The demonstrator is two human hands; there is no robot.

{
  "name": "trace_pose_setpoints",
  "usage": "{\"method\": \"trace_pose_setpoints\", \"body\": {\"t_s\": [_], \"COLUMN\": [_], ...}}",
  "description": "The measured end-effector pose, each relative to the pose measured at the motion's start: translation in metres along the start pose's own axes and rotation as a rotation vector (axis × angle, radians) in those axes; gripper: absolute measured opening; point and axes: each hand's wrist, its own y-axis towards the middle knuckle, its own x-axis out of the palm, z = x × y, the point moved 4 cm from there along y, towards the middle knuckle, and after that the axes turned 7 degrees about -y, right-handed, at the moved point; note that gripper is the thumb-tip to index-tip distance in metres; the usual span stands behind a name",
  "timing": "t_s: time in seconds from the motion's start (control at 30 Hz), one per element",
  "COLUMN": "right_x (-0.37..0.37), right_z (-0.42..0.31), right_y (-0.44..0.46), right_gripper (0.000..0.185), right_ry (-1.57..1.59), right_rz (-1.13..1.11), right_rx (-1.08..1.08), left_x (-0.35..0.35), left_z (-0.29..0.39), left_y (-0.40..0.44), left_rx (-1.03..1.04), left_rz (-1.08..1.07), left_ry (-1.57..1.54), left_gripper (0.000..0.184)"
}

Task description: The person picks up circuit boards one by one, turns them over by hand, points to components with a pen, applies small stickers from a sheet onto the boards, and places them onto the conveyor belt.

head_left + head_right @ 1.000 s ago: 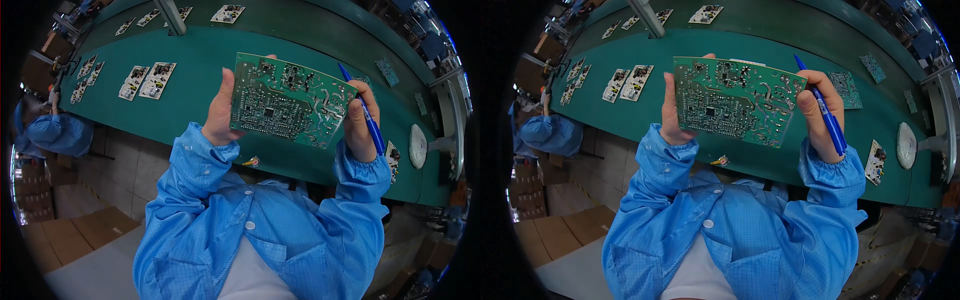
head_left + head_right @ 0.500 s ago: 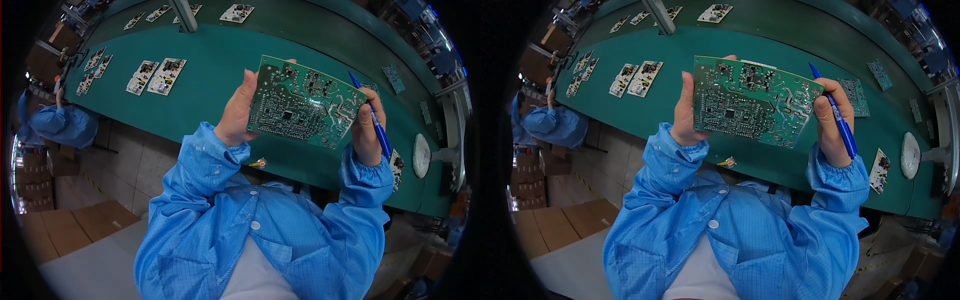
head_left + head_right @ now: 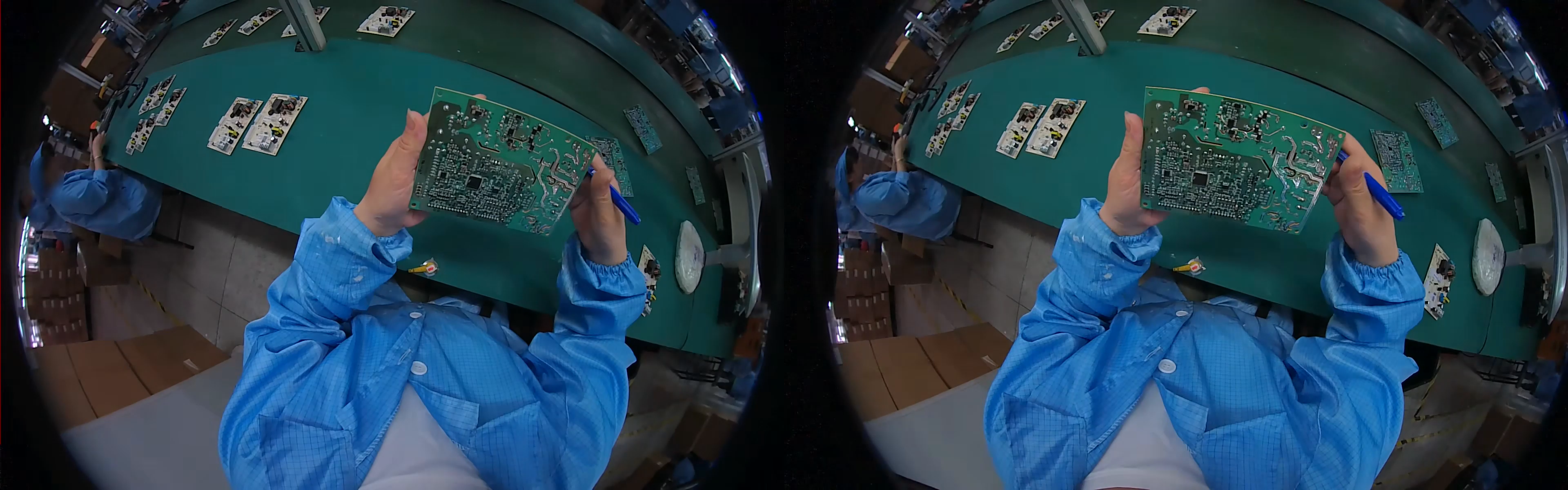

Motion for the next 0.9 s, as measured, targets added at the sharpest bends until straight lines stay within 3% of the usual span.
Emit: {"method": "trace_pose_setpoints", "body": {"t_s": [0.1,0.17,0.33,0.9], "right_x": [0.008,0.001,-0.006,-0.001], "right_z": [-0.006,-0.004,-0.007,-0.016], "right_y": [-0.001,-0.001,0.008,0.011], "right_gripper": [0.054,0.053,0.052,0.039], "right_ry": [-0.081,-0.098,-0.067,-0.187], "right_rz": [-0.004,0.014,-0.153,-0.040], "right_rx": [0.038,0.088,0.101,0.061], "left_x": [-0.002,-0.009,-0.017,-0.022], "left_z": [-0.001,-0.004,-0.004,-0.007], "left_y": [0.002,0.003,0.009,0.015], "left_rx": [0.005,0.025,-0.020,-0.043], "left_rz": [0.023,0.065,0.012,-0.044], "left_ry": [0.004,-0.161,-0.307,-0.417], "left_gripper": [0.071,0.063,0.061,0.065]}}
